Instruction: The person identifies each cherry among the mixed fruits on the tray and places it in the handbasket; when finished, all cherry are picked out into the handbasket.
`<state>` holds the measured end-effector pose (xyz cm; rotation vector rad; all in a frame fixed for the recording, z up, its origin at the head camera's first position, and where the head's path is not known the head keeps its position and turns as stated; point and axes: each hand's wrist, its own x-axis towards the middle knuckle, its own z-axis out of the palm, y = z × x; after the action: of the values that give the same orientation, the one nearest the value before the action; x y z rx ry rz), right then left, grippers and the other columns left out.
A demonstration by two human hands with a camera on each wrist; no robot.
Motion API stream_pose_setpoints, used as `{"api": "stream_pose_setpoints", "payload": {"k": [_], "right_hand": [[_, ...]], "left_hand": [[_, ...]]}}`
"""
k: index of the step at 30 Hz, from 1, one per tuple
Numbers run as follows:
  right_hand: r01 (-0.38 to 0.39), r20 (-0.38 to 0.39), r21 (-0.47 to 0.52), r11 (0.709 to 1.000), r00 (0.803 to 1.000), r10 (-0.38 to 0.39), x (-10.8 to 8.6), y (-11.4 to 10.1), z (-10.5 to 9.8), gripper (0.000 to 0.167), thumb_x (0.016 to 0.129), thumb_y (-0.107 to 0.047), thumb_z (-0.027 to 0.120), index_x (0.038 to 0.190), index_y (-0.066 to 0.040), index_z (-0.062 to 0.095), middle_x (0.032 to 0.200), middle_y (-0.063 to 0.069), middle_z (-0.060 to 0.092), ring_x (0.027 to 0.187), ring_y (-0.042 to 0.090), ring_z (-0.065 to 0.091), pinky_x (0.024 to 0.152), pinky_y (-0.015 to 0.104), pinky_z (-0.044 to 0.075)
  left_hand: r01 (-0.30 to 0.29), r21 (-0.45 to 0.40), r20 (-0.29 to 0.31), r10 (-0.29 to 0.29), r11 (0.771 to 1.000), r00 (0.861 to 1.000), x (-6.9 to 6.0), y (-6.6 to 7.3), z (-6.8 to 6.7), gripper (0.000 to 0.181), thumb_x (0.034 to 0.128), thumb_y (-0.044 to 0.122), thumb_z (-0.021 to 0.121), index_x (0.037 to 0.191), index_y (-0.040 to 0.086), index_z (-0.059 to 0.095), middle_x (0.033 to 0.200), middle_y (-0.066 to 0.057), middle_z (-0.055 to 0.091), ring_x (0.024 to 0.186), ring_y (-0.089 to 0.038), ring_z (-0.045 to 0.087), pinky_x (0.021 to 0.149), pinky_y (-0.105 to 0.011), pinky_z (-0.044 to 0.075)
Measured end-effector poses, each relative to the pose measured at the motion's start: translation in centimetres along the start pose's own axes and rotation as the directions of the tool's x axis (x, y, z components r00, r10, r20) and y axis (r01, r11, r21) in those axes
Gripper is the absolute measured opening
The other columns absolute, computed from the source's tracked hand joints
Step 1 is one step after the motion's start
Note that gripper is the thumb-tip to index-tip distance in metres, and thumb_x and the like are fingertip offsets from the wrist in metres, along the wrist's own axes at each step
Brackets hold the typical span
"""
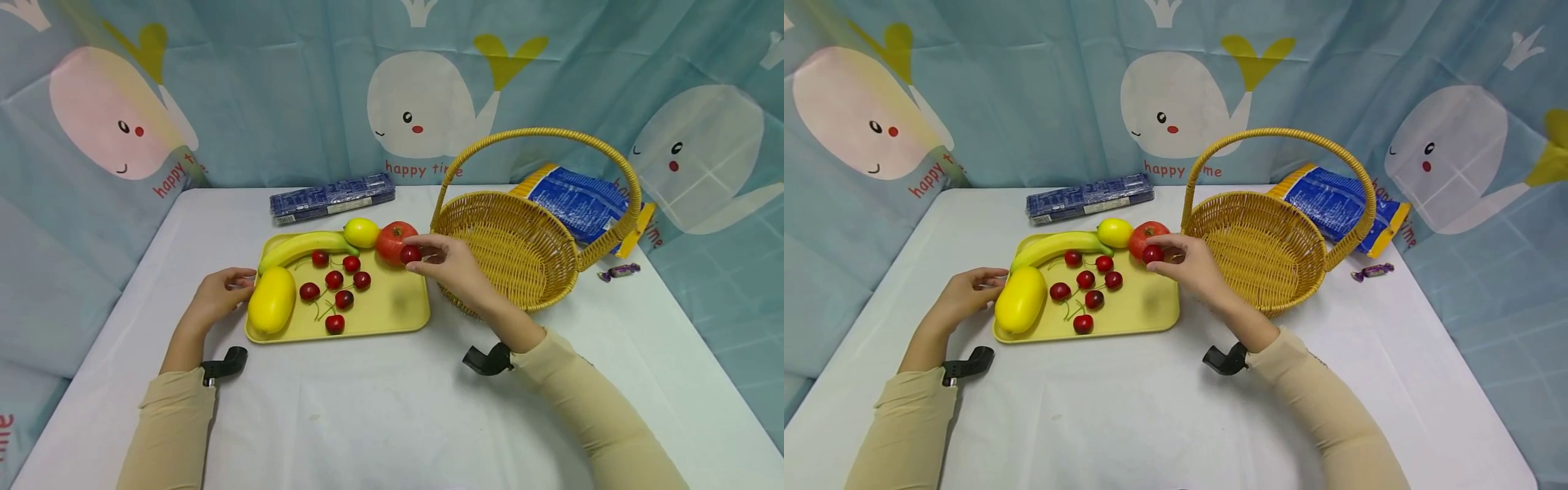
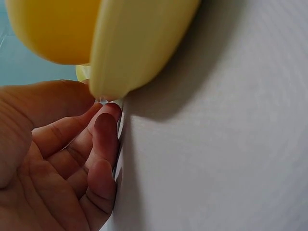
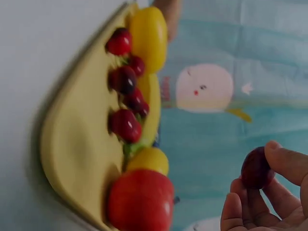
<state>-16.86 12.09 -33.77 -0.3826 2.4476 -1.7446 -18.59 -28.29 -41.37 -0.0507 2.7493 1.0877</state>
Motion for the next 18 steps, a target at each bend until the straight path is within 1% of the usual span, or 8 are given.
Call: {"api": "stream_pose_setpoints", "payload": {"k": [5,8,13,18], "right_hand": [[0.002,-0.072,0.054,0.999,0.997,0.002,-0.2,-0.3,-2.5,0.041,0.081,-0.008,0.07,0.121,-0.002,0.059,0.114,0.012,0.06,0.097,0.025,0.058,0.08,0.025,0.049],[-0.002,-0.121,0.074,0.997,0.993,0.011,-0.6,-0.2,-4.1,0.042,0.082,-0.011,0.069,0.122,-0.003,0.058,0.112,0.011,0.061,0.097,0.022,0.057,0.079,0.022,0.048],[-0.026,-0.209,0.089,0.996,0.977,0.045,-1.4,0.7,-6.7,0.043,0.083,-0.017,0.069,0.123,-0.008,0.059,0.111,0.008,0.061,0.099,0.019,0.056,0.078,0.02,0.047],[-0.062,-0.263,0.083,0.995,0.961,0.081,-2.2,1.5,-8.9,0.046,0.083,-0.021,0.069,0.125,-0.007,0.057,0.115,0.005,0.059,0.101,0.014,0.056,0.079,0.017,0.047]], "left_hand": [[-0.001,-0.001,0.0,0.001,1.0,1.0,0.0,0.1,0.0,0.047,0.0908,0.021,0.057,0.13,-0.002,0.047,0.106,-0.019,0.054,0.083,-0.027,0.05,0.061,-0.023,0.047],[0.004,-0.006,0.003,-0.004,1.0,1.0,-0.1,0.2,0.0,0.047,0.0909,0.022,0.057,0.13,-0.002,0.047,0.107,-0.019,0.054,0.083,-0.027,0.05,0.062,-0.023,0.047],[0.007,-0.009,0.007,-0.007,1.0,1.0,-0.1,0.2,0.0,0.047,0.0915,0.023,0.056,0.13,-0.002,0.047,0.107,-0.019,0.053,0.083,-0.027,0.05,0.063,-0.024,0.047],[0.012,-0.009,0.004,-0.012,1.0,1.0,-0.1,0.1,0.0,0.047,0.0922,0.024,0.056,0.131,-0.001,0.046,0.109,-0.019,0.053,0.085,-0.027,0.05,0.064,-0.024,0.047]]}}
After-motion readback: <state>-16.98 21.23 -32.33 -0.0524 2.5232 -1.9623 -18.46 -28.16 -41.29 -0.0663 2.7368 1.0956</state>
